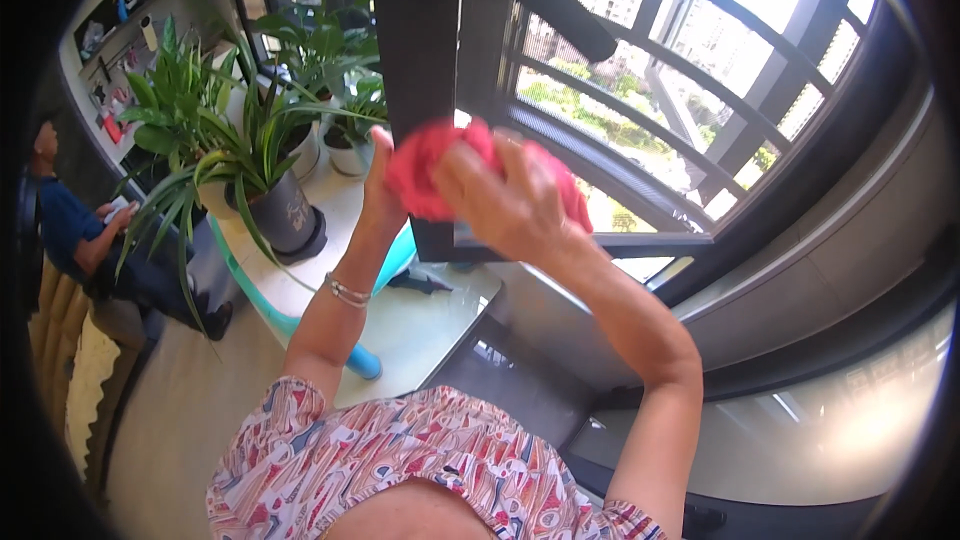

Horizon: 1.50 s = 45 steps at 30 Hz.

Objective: The person cleans window frames and sliding screen frames by wiping down their surfaces and edges with a cloth.

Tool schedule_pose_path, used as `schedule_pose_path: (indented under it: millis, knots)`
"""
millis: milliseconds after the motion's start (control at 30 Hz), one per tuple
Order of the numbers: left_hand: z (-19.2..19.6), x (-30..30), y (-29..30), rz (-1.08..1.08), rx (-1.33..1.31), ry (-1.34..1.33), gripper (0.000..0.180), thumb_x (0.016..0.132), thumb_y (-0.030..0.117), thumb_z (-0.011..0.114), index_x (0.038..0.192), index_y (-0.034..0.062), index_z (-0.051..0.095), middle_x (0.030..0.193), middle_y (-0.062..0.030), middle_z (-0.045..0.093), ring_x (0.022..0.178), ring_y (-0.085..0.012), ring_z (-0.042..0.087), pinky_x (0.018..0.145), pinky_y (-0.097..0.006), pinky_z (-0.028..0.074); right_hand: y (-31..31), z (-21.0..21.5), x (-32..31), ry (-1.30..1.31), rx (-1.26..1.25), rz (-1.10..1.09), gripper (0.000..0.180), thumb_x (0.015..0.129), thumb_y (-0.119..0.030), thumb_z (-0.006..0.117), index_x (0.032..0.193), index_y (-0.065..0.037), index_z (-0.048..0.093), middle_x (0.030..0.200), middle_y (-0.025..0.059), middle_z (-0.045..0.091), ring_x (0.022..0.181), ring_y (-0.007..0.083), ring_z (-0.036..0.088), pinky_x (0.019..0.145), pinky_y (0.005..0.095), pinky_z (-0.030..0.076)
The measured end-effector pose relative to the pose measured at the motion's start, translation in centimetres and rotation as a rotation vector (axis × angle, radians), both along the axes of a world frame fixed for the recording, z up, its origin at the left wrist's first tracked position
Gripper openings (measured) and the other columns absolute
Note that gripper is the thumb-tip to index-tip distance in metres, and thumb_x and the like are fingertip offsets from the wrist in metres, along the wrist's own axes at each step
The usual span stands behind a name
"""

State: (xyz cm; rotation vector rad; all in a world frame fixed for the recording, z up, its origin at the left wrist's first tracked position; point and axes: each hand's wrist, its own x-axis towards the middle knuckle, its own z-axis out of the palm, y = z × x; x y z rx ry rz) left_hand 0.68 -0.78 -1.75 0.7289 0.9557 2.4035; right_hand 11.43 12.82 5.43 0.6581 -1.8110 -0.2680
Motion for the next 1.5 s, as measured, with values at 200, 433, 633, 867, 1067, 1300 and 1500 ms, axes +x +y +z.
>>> schedule_pose_path:
  millis: [200,433,633,867,1067,1300,1500]
  knots:
    - [2.0,0.9,-0.4,-0.008,-0.111,0.361,0.087,0.085,0.072,0.011,0.120,0.0036,0.052,0.098,-0.0134,0.065,0.083,-0.0121,0.060,0.074,-0.025,0.048,-2.3,8.6,-2.7,0.324,-0.202,0.013,0.047,0.066,-0.005,0.065,0.112,-0.011,0.061,0.107,0.0058,0.055,0.087,0.0262,0.056,0.068,0.0332,0.050]
    - [2.3,1.0,-0.5,0.004,-0.012,0.149,0.093,0.082,0.076,0.012,0.119,0.0018,0.053,0.098,-0.0130,0.066,0.084,-0.0168,0.063,0.078,-0.027,0.050,-4.1,7.2,-2.7,0.243,-0.226,-0.066,0.043,0.064,-0.007,0.066,0.106,-0.004,0.060,0.104,0.0053,0.050,0.077,0.0238,0.050,0.061,0.0272,0.050]
    - [2.5,1.0,0.1,0.204,0.038,0.098,0.085,0.085,0.071,0.028,0.132,0.0016,0.038,0.121,-0.0161,0.054,0.106,-0.0234,0.057,0.094,-0.036,0.045,-2.1,-1.6,-1.4,0.117,-0.132,-0.123,0.040,0.069,-0.010,0.062,0.108,-0.015,0.063,0.102,0.0006,0.054,0.073,0.0214,0.052,0.050,0.0253,0.048]
    - [2.4,-1.3,-0.2,-0.189,-0.091,0.489,0.103,0.071,0.082,0.041,0.136,0.0037,0.033,0.120,-0.0253,0.052,0.093,-0.0212,0.060,0.079,-0.032,0.051,-2.3,-14.0,1.9,-0.379,-0.204,-0.151,0.030,0.069,-0.010,0.062,0.099,-0.011,0.066,0.094,-0.0008,0.052,0.068,0.0204,0.050,0.052,0.0277,0.047]
    - [2.1,-0.6,0.1,-0.105,-0.041,0.646,0.086,0.076,0.065,0.059,0.131,0.0010,0.041,0.110,-0.0191,0.059,0.087,-0.0136,0.056,0.081,-0.028,0.048,1.6,-16.2,4.5,-0.459,-0.251,-0.189,0.032,0.070,-0.011,0.061,0.102,-0.012,0.062,0.094,0.0031,0.051,0.069,0.0221,0.052,0.049,0.0324,0.048]
    - [1.3,-0.2,-0.2,0.066,-0.168,0.621,0.053,0.079,0.041,0.067,0.111,0.0001,0.056,0.100,-0.0193,0.065,0.083,-0.0184,0.063,0.074,-0.028,0.051,8.9,-17.0,9.4,-0.468,-0.526,-0.368,0.042,0.062,-0.011,0.073,0.103,-0.010,0.062,0.098,0.0058,0.056,0.074,0.0288,0.056,0.058,0.0351,0.051]
    - [0.5,-0.3,-0.5,0.116,-0.263,0.589,0.060,0.081,0.046,0.063,0.116,-0.0001,0.048,0.103,-0.0195,0.059,0.087,-0.0228,0.057,0.080,-0.034,0.046,1.5,-12.9,4.4,-0.322,-0.459,-0.126,0.037,0.069,-0.004,0.063,0.105,-0.009,0.060,0.103,0.0066,0.056,0.070,0.0251,0.055,0.050,0.0314,0.048]
